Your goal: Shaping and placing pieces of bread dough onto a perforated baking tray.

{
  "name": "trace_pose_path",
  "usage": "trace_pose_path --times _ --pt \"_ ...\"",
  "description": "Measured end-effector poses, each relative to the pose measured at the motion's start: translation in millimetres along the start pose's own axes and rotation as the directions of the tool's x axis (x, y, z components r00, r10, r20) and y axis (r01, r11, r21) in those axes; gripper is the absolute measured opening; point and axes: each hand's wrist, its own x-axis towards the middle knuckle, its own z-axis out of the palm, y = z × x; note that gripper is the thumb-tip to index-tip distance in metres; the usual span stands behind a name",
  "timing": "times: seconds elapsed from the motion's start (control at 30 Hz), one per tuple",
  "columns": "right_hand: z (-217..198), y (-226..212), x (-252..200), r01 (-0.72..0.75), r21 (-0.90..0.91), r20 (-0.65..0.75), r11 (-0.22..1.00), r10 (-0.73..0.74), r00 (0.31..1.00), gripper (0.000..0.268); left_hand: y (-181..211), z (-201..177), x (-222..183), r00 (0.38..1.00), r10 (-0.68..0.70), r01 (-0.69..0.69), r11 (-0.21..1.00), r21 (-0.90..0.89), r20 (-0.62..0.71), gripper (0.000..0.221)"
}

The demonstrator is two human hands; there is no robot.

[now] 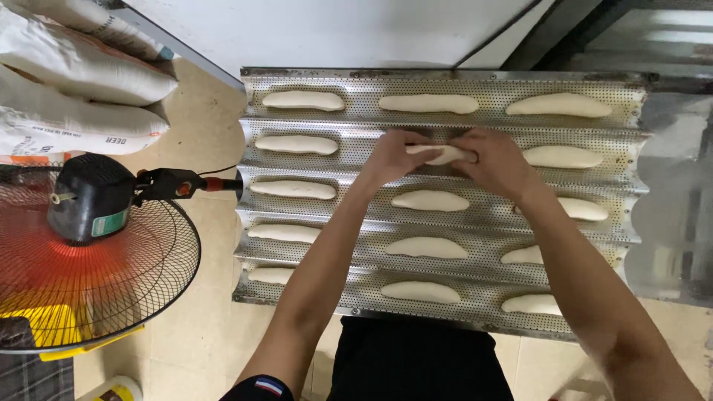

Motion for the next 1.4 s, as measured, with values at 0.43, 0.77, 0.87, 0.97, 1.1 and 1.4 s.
trace_pose_path --times 0.43,0.77,0.87,0.97,1.1,1.4 --pt "-18 -5 -10 -0.460 0.181 0.122 0.869 0.444 0.888 0.043 -48 -29 4 0.993 -0.064 0.104 0.847 -0.522 0.095 0.047" --pt "-10 2 -33 -0.205 0.023 -0.132 0.978 0.207 0.969 0.035 -10 -42 -42 0.920 -0.211 0.248 0.966 0.075 -0.329 0.045" --pt "-7 -31 -38 -0.181 0.050 -0.097 0.982 0.186 0.978 0.035 -22 -34 -64 0.913 -0.129 0.099 0.991 -0.095 -0.387 0.039" --pt "28 -57 -36 -0.063 0.004 0.003 0.998 0.063 0.998 0.032 -30 -13 -86 0.932 -0.020 -0.045 0.984 -0.170 -0.363 0.035" --pt "63 -80 -29 0.139 -0.146 0.112 0.980 -0.123 0.986 0.032 -35 19 -99 0.969 -0.035 -0.023 0.972 -0.233 -0.245 0.035" --pt "16 -57 -62 0.104 0.006 -0.039 0.995 -0.103 0.994 0.052 6 37 -95 0.984 -0.180 0.172 0.924 -0.341 0.010 0.042"
